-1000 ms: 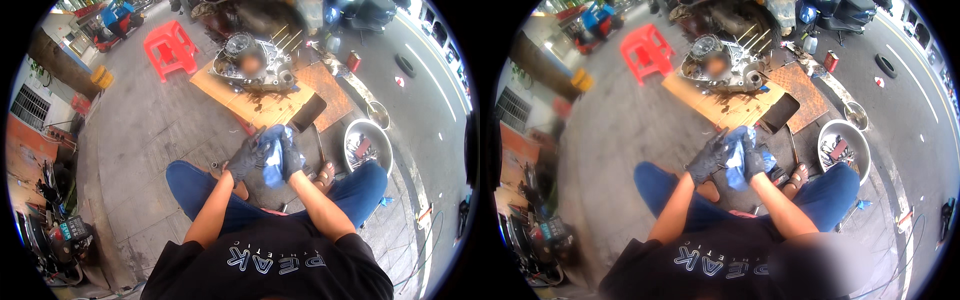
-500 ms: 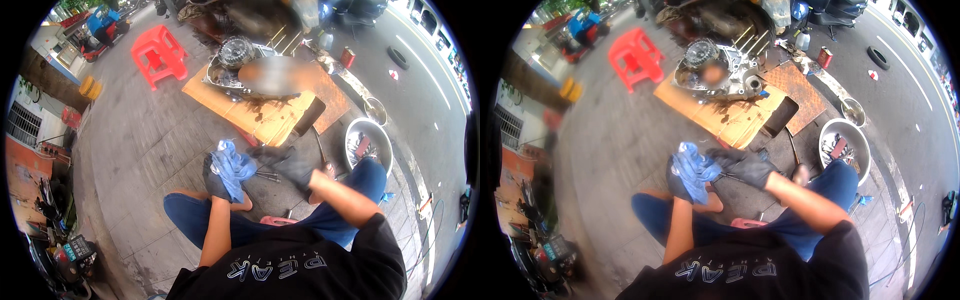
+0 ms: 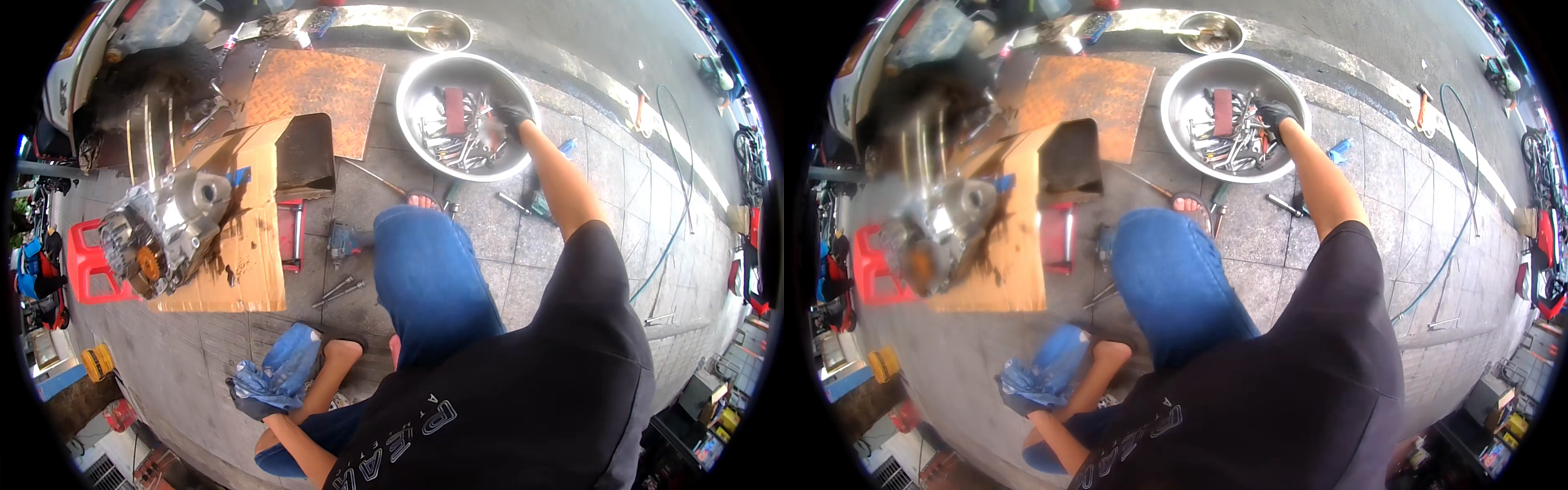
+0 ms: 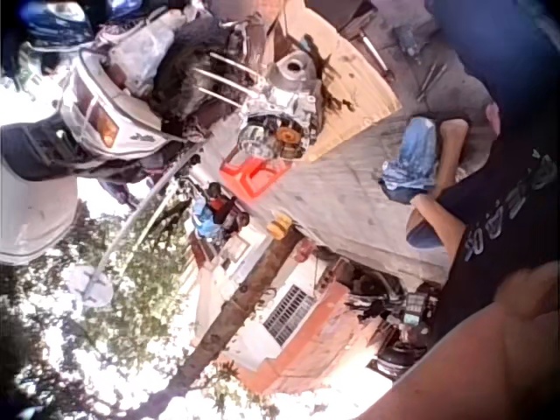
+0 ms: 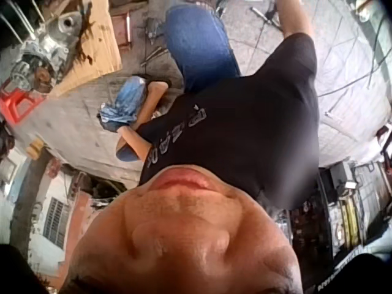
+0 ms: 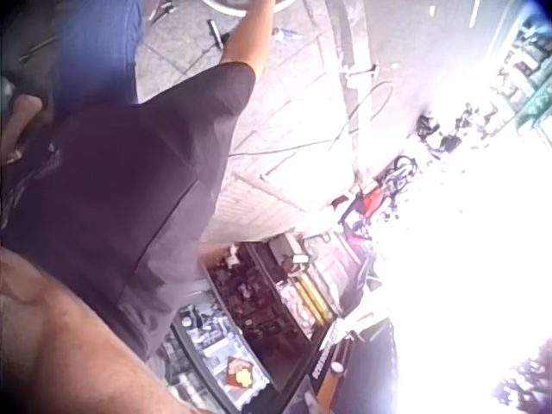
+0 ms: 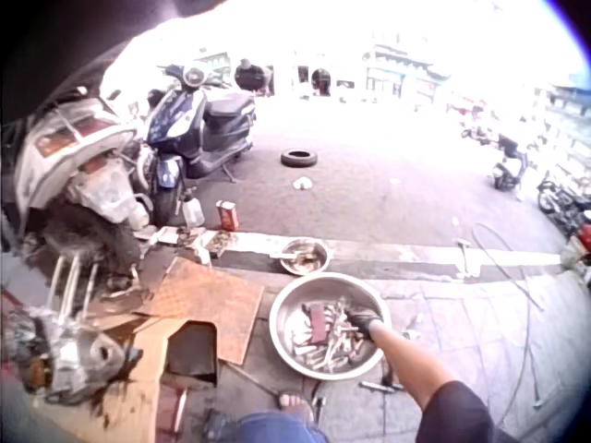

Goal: The person cleans an engine component with a blue cloth, uses a screwdriver and pliers to manipulate gears within the engine casing, and uses a hammer and a metal tool to tap on the assembly.

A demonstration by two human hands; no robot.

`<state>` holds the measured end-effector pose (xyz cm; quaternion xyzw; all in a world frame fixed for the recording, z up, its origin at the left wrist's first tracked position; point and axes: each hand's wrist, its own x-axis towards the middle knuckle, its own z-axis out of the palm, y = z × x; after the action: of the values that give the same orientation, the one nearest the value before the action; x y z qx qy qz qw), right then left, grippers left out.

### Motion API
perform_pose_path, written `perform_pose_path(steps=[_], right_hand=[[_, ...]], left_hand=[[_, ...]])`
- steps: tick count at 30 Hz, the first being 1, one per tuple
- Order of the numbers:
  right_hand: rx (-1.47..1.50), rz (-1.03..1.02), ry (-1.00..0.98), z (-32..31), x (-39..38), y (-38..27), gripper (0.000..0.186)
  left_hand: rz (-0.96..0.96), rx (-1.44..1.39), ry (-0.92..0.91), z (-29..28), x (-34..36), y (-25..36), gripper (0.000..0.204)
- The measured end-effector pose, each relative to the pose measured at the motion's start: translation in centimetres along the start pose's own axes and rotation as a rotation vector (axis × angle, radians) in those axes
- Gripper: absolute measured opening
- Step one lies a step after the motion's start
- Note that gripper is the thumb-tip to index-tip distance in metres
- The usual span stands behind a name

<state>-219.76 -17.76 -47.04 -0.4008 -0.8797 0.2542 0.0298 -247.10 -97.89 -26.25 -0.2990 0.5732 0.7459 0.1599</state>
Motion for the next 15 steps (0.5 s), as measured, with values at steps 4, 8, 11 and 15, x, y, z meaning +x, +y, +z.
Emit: perform_pose_path(steps=[4,8,11,15], right_hand=[[0.039,0.494,0.036,5.7,1.6,3.4,0.050],[-0.080,0.569,-0.159,9.2,4.4,3.2,0.064],[-0.175,0.565,-0.118,10.4,5.5,6.1,0.055],[-0.131,0.683,-0.206,11.2,6.9,8.5,0.060]], left_hand=[[0.199,0.453,0.184,-3.5,5.1,1.0,0.034],[0.282,1.503,0.385,-4.3,6.0,1.1,0.036],[0.257,1.600,0.351,-8.9,10.0,0.8,0.031],[0.240,1.219,0.259,-5.3,11.1,-2.8,0.042]])
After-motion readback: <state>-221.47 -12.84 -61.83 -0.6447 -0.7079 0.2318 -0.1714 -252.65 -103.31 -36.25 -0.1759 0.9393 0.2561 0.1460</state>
